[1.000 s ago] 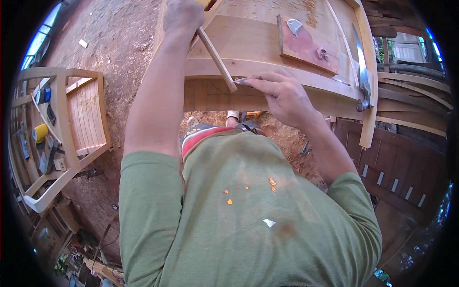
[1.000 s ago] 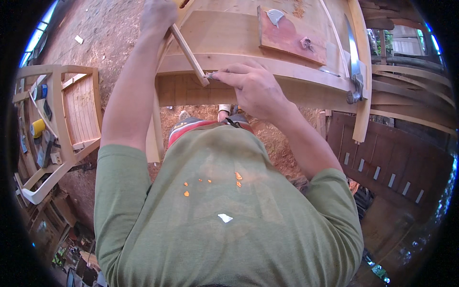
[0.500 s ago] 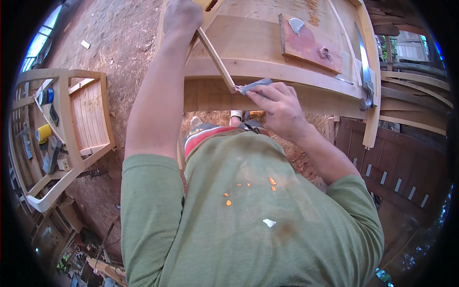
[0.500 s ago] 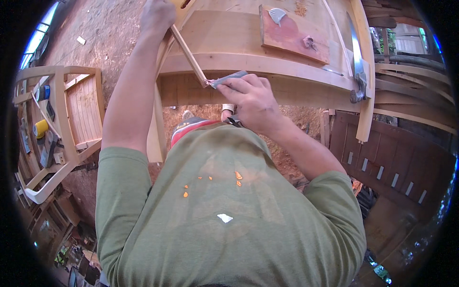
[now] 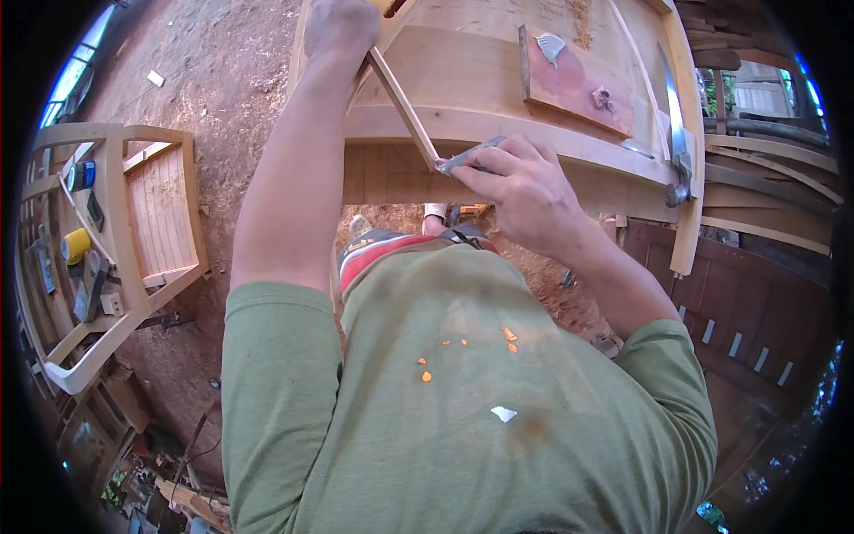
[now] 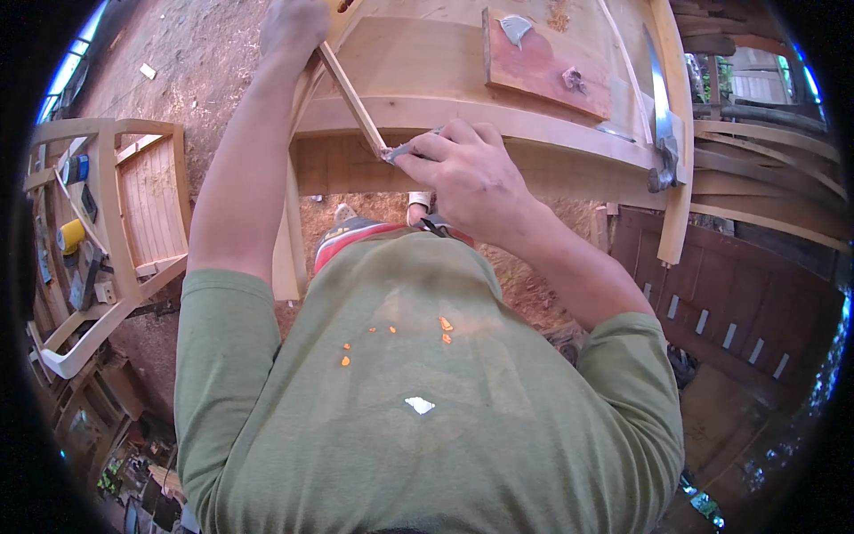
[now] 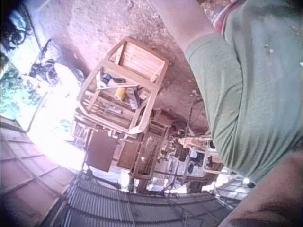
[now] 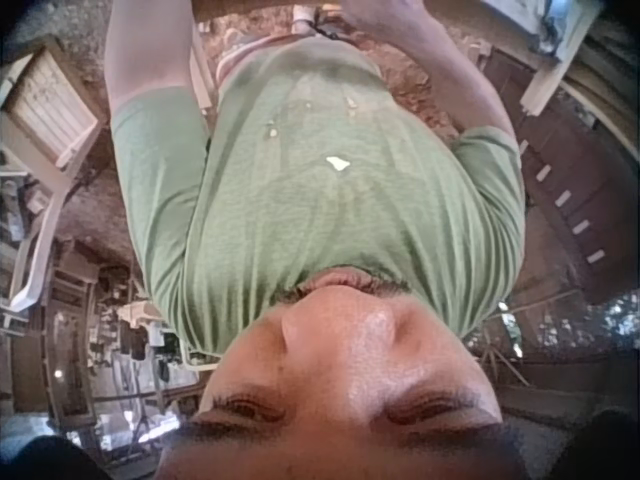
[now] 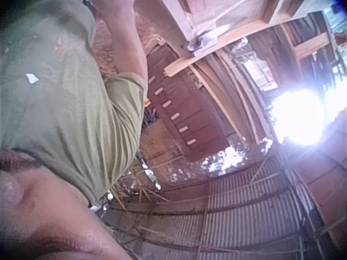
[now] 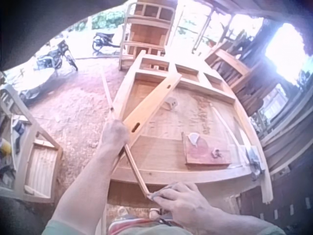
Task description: The person constructs a wooden furniture piece by hand-fitting wooden joints, sawing a piece of wood, and sanding the edges with a sanding block.
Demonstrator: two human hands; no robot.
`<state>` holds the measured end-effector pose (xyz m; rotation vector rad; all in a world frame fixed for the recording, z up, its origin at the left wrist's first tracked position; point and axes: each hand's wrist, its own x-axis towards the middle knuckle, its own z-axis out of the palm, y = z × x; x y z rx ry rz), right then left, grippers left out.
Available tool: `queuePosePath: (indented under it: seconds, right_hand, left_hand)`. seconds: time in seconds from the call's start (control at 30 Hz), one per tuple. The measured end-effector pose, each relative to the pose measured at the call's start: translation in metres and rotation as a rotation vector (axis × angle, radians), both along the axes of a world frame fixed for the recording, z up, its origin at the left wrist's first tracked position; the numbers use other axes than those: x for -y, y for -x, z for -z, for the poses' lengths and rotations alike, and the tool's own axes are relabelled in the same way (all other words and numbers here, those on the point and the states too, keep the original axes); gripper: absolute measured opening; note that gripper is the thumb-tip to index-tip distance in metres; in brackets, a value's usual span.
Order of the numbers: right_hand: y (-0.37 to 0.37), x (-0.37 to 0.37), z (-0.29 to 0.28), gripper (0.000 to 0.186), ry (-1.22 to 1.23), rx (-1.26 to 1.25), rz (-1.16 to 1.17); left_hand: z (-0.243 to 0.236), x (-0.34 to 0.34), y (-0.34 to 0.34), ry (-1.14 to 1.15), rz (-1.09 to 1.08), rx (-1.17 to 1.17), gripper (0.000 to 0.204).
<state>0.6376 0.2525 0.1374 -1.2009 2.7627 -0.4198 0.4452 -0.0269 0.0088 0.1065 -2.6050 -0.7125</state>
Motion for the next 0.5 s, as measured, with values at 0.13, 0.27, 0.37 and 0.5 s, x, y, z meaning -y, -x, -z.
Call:
queuePosePath:
  seconds: [0.13, 0.27, 0.37, 0.5]
  right_hand:
    - [0.01, 0.0, 0.0, 0.047, 0.009, 0.019, 0.012]
    - [0.015, 0.009, 0.012, 0.052, 0.035, 0.01, 0.036]
    - [0.009, 0.009, 0.012, 0.052, 0.05, 0.005, -0.002]
    - [0.001, 0.007, 0.007, 0.056, 0.031, 0.008, -0.019]
  left_hand:
    - [0.002, 0.001, 0.003, 0.295, 0.058, -0.049, 0.015]
    - [0.0, -0.002, 0.001, 0.223, 0.038, -0.041, 0.017]
    - [-0.003, -0.005, -0.002, -0.173, -0.137, 0.003, 0.019]
    - [-0.006, -0.007, -0.003, -0.056, -0.041, -0.002, 0.019]
